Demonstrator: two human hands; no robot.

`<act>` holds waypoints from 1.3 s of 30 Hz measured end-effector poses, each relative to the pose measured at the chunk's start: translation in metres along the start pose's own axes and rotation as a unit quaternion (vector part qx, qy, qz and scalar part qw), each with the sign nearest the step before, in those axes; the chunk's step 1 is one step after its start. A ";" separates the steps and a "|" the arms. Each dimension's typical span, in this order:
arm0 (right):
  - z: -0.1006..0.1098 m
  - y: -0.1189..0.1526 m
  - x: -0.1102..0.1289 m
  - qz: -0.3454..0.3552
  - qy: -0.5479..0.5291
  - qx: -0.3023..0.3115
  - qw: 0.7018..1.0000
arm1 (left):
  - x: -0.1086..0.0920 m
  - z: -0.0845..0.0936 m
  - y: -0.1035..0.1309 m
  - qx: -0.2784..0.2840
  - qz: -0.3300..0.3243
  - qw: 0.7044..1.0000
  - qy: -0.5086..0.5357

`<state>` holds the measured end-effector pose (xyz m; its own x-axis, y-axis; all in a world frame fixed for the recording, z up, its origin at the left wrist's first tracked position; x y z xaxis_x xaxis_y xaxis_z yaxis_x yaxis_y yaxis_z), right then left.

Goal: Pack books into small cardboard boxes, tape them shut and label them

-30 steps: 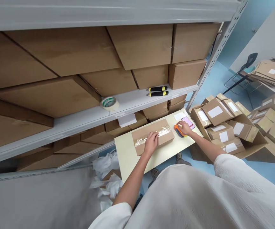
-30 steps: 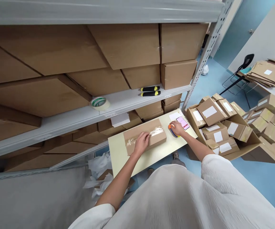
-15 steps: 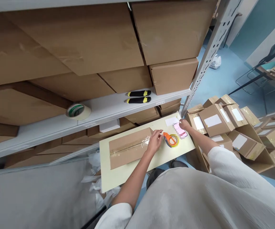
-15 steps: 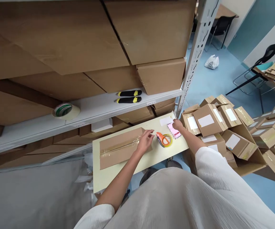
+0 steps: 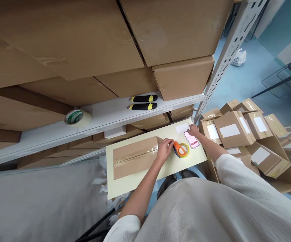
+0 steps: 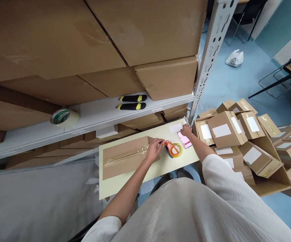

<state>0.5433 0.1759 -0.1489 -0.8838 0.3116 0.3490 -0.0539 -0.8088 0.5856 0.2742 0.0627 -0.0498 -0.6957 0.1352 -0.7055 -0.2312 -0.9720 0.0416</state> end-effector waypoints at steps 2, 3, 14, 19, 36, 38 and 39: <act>0.004 0.001 -0.001 0.021 -0.023 -0.025 0.999 | -0.002 -0.001 -0.003 -0.003 0.013 1.000 -0.001; 0.006 0.002 -0.002 0.035 -0.042 -0.042 0.998 | -0.003 -0.003 -0.005 -0.004 0.022 1.000 0.000; 0.012 0.009 0.023 0.108 -0.407 -0.106 0.901 | -0.012 -0.041 -0.071 0.021 0.157 0.986 0.054; 0.005 0.015 0.037 0.130 -0.538 -0.078 0.829 | -0.013 -0.052 -0.100 0.063 0.168 0.984 0.004; -0.003 0.020 0.053 0.125 -0.581 -0.023 0.804 | -0.005 -0.054 -0.110 0.114 0.153 0.979 -0.066; -0.003 0.020 0.054 0.132 -0.558 -0.033 0.818 | -0.005 -0.054 -0.109 0.113 0.149 0.980 -0.070; -0.003 0.019 0.055 0.135 -0.542 -0.041 0.828 | -0.005 -0.055 -0.109 0.112 0.147 0.980 -0.074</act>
<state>0.4925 0.1760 -0.1207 0.0657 0.3434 0.9369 0.0068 -0.9391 0.3437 0.3402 0.1573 -0.0896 -0.8418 -0.1029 -0.5300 -0.1374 -0.9085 0.3946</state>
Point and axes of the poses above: each hand's wrist, its own y-axis away from the middle knuckle, its own z-axis out of the back of the hand, x = y × z, the point moved 1 cm from there along -y, towards the middle knuckle, and after that the axes turned 8 degrees about -y, right-handed, at the moved point
